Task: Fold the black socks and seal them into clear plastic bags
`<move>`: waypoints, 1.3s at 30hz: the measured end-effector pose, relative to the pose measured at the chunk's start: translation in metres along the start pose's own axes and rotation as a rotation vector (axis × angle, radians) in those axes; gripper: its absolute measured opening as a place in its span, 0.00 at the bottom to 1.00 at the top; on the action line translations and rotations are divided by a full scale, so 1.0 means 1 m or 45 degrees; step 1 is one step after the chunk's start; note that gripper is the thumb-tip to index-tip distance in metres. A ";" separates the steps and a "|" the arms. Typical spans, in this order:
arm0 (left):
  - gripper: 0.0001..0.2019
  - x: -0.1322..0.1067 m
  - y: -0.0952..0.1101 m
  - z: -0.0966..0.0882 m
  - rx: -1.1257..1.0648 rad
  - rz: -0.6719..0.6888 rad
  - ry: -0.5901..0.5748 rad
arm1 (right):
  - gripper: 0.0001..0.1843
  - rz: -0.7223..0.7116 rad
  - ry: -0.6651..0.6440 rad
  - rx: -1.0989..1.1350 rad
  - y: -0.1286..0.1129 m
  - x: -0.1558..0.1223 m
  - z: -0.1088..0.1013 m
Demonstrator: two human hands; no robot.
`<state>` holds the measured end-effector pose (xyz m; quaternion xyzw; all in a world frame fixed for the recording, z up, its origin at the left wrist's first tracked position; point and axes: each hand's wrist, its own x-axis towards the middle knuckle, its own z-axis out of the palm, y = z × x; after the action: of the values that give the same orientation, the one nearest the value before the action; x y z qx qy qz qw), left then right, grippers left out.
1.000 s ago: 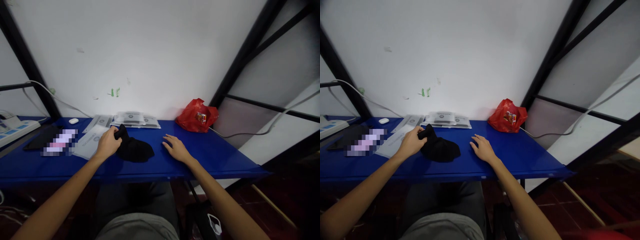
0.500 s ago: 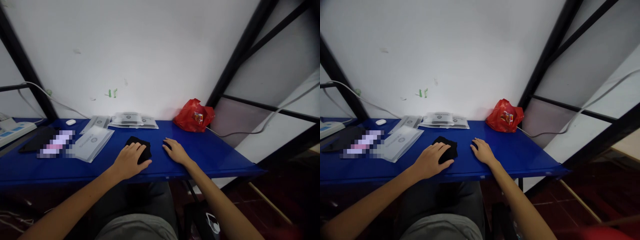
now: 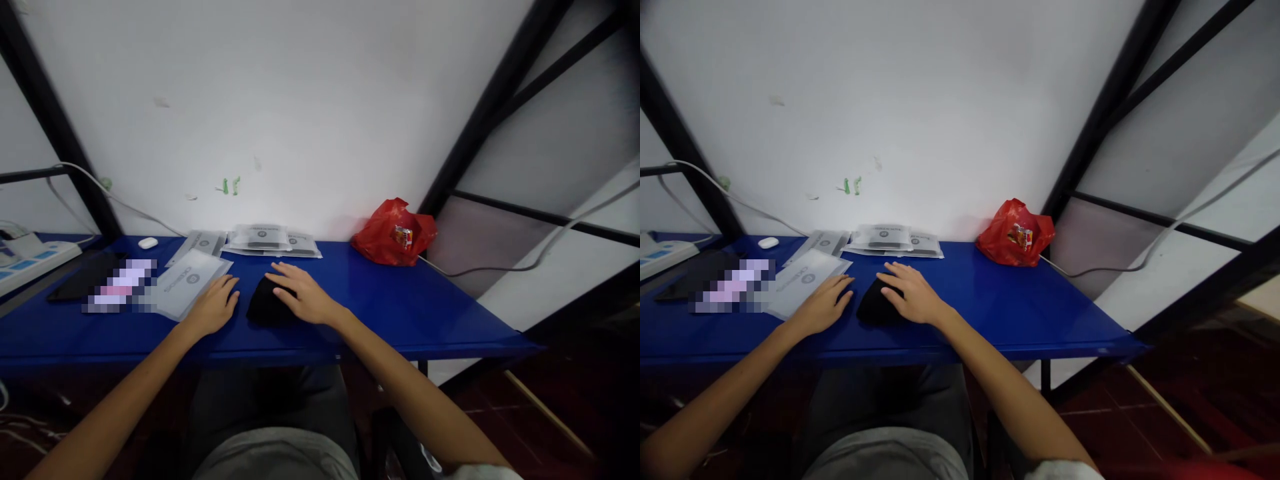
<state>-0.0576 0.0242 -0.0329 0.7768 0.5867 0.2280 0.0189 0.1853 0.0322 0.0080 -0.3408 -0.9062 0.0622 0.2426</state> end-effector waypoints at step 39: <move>0.15 -0.009 -0.007 -0.023 0.358 -0.383 -0.037 | 0.22 0.224 -0.086 -0.206 0.027 0.001 0.030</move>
<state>-0.0745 0.0129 -0.0178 0.6787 0.7218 0.1271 -0.0474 0.1858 0.0552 -0.0252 -0.4350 -0.8826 0.0213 0.1770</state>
